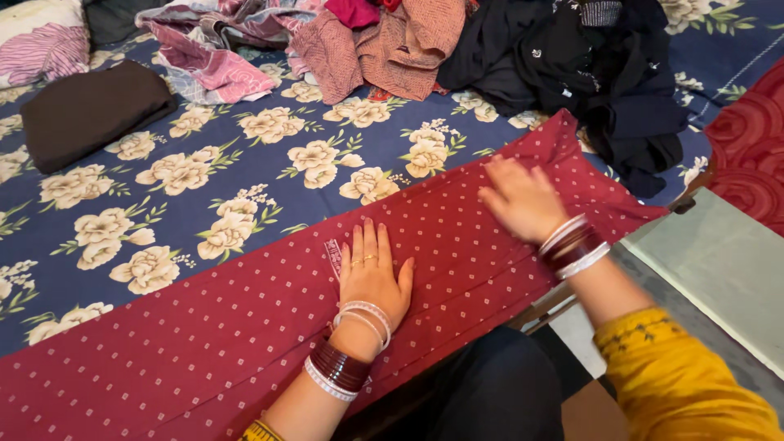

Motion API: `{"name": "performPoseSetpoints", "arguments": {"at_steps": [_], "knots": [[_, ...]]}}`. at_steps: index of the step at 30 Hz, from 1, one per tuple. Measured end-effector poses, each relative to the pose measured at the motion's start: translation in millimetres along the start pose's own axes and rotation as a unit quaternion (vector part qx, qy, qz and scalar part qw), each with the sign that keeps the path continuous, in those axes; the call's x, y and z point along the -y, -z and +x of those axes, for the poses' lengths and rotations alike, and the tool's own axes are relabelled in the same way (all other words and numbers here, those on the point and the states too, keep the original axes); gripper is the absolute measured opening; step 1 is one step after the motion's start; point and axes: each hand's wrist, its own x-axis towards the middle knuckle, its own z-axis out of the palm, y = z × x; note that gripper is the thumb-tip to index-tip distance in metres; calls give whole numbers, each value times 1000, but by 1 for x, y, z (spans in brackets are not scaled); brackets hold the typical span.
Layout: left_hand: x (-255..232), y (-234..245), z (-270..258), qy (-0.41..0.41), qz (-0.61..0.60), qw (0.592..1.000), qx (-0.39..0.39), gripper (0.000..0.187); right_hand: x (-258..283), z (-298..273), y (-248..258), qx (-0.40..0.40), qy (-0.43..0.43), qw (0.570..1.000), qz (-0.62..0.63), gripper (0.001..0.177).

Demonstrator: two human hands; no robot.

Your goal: The person folds a maroon patterned shirt on a bed with a floral sheet. They smooth the fabric, fold the sleeves and sides, and then fold the shirt in half before placing it on a stack of folded clothes.

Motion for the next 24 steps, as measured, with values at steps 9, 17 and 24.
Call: {"name": "performPoseSetpoints", "arguments": {"at_steps": [9,17,24], "knots": [[-1,6,1,-1,-23,1000,-1,76,-135,52,-27,82,-228,970,17,74],[0,3,-2,5,-42,999,-15,74,72,5,-20,-47,-34,991,120,64],[31,15,-9,47,-41,998,4,75,148,-26,-35,-21,31,997,67,68]]}}
